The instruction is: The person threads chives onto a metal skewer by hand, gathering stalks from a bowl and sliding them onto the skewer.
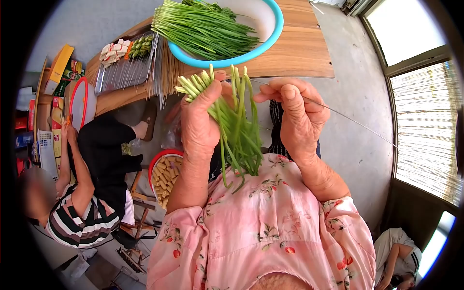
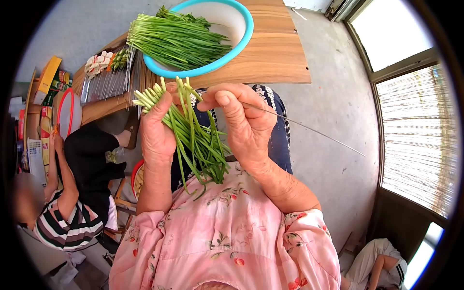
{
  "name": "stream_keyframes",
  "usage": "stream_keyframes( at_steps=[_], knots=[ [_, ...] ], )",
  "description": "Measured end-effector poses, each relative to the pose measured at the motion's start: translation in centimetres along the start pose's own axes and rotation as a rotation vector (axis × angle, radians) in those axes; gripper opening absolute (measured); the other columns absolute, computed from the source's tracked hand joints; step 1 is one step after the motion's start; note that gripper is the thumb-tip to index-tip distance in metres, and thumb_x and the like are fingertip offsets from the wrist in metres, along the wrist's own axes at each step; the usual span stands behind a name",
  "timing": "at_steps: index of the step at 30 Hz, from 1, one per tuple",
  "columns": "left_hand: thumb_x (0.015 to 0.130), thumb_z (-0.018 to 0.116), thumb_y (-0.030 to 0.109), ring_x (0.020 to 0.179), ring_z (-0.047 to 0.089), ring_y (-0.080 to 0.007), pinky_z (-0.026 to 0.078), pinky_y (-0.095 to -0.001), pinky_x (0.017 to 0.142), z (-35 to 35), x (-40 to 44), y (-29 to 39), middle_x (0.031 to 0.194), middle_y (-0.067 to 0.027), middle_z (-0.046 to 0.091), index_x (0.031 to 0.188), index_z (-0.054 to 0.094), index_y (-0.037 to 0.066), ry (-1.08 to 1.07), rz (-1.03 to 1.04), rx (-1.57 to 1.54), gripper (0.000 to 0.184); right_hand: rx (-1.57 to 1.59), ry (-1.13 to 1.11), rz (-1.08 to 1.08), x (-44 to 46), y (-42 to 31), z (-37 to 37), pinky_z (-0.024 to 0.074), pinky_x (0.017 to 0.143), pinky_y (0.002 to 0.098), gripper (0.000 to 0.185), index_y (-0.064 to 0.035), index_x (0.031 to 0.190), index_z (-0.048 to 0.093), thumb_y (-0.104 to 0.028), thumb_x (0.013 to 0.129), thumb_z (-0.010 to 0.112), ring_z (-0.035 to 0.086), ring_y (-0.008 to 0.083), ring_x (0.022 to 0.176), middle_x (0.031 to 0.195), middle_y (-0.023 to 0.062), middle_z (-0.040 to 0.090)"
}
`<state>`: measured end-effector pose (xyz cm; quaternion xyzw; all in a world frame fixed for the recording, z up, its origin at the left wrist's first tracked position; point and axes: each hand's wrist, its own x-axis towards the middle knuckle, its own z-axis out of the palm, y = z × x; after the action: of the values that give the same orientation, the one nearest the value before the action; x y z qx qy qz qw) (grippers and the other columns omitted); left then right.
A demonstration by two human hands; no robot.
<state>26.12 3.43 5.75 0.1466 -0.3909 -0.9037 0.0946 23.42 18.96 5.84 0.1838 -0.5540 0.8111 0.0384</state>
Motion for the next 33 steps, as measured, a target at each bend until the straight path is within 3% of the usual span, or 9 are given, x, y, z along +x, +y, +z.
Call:
stream_keyframes(
  at_steps=[3, 12, 15, 19, 22, 27, 30, 33],
  knots=[
    [0.080, 0.066, 0.014, 0.072, 0.061, -0.0210, 0.050, -0.0317, 0.066, -0.4, 0.3, 0.0, 0.083, -0.0130, 0.065, 0.099, 0.059, -0.001, 0.001, -0.015, 0.022, 0.025, 0.079, 0.056, 0.009, 0.3, -0.1, 0.7, 0.0483, 0.069, 0.0246, 0.022, 0.0044, 0.089, 0.062, -0.016, 0.091, 0.055, 0.061, 0.0136, 0.072, 0.079, 0.0081, 0.063],
    [0.080, 0.064, 0.010, 0.073, 0.062, -0.0198, 0.050, -0.0311, 0.067, 0.0, 0.4, 0.0, 0.085, -0.0115, 0.065, 0.101, 0.059, -0.001, 0.015, -0.039, 0.001, 0.025, 0.083, 0.056, 0.041, 0.4, -0.1, 0.7, 0.0488, 0.069, 0.0244, 0.022, 0.0044, 0.090, 0.062, -0.016, 0.091, 0.055, 0.061, 0.0136, 0.072, 0.080, 0.0081, 0.063],
    [0.082, 0.063, 0.012, 0.087, 0.059, -0.0169, 0.047, -0.0297, 0.080, 0.0, 0.2, -0.2, 0.098, -0.0087, 0.063, 0.105, 0.058, -0.002, -0.001, -0.007, 0.079, 0.027, -0.006, -0.015, 0.012, 0.3, 0.2, 0.2, 0.0520, 0.071, 0.0334, 0.025, 0.0060, 0.095, 0.060, -0.017, 0.092, 0.053, 0.064, 0.0232, 0.075, 0.085, 0.0141, 0.064],
    [0.081, 0.064, 0.012, 0.086, 0.060, -0.0164, 0.048, -0.0290, 0.077, 0.4, -0.2, -0.1, 0.096, -0.0088, 0.063, 0.108, 0.057, -0.002, -0.054, -0.008, 0.204, 0.030, 0.075, 0.008, 0.034, 0.2, 0.7, 0.6, 0.0515, 0.072, 0.0327, 0.026, 0.0039, 0.096, 0.060, -0.020, 0.092, 0.052, 0.064, 0.0221, 0.075, 0.085, 0.0133, 0.064],
    [0.082, 0.064, 0.014, 0.081, 0.061, -0.0170, 0.050, -0.0293, 0.074, 1.1, -0.1, -0.2, 0.093, -0.0094, 0.064, 0.108, 0.056, -0.001, -0.056, 0.038, 0.108, 0.031, 0.342, 0.135, 0.248, 0.7, 1.0, 0.6, 0.0515, 0.070, 0.0285, 0.026, 0.0036, 0.093, 0.060, -0.021, 0.092, 0.052, 0.063, 0.0180, 0.074, 0.084, 0.0104, 0.064],
    [0.081, 0.064, 0.010, 0.076, 0.060, -0.0179, 0.051, -0.0296, 0.066, -0.8, 0.3, -0.3, 0.085, -0.0081, 0.062, 0.103, 0.058, 0.000, 0.026, -0.012, 0.064, 0.024, 0.643, 0.162, 0.390, 1.6, 2.4, -0.6, 0.0542, 0.070, 0.0342, 0.027, 0.0008, 0.093, 0.058, -0.025, 0.093, 0.049, 0.065, 0.0212, 0.072, 0.085, 0.0131, 0.065],
    [0.081, 0.064, 0.010, 0.072, 0.060, -0.0178, 0.051, -0.0293, 0.065, -1.1, 0.6, -0.5, 0.084, -0.0090, 0.062, 0.103, 0.059, 0.000, 0.054, 0.010, 0.063, 0.024, 0.675, 0.131, 0.386, 1.7, 2.6, -1.3, 0.0544, 0.069, 0.0344, 0.027, 0.0007, 0.093, 0.058, -0.024, 0.093, 0.049, 0.065, 0.0213, 0.072, 0.085, 0.0129, 0.065],
    [0.081, 0.064, 0.009, 0.069, 0.060, -0.0188, 0.051, -0.0300, 0.064, -1.3, 0.7, -0.3, 0.084, -0.0113, 0.062, 0.106, 0.057, 0.000, 0.053, 0.033, 0.085, 0.027, 0.482, 0.128, 0.327, 1.7, 1.8, -1.3, 0.0528, 0.068, 0.0308, 0.026, 0.0013, 0.090, 0.059, -0.024, 0.092, 0.051, 0.065, 0.0204, 0.070, 0.083, 0.0134, 0.065]
  ],
)
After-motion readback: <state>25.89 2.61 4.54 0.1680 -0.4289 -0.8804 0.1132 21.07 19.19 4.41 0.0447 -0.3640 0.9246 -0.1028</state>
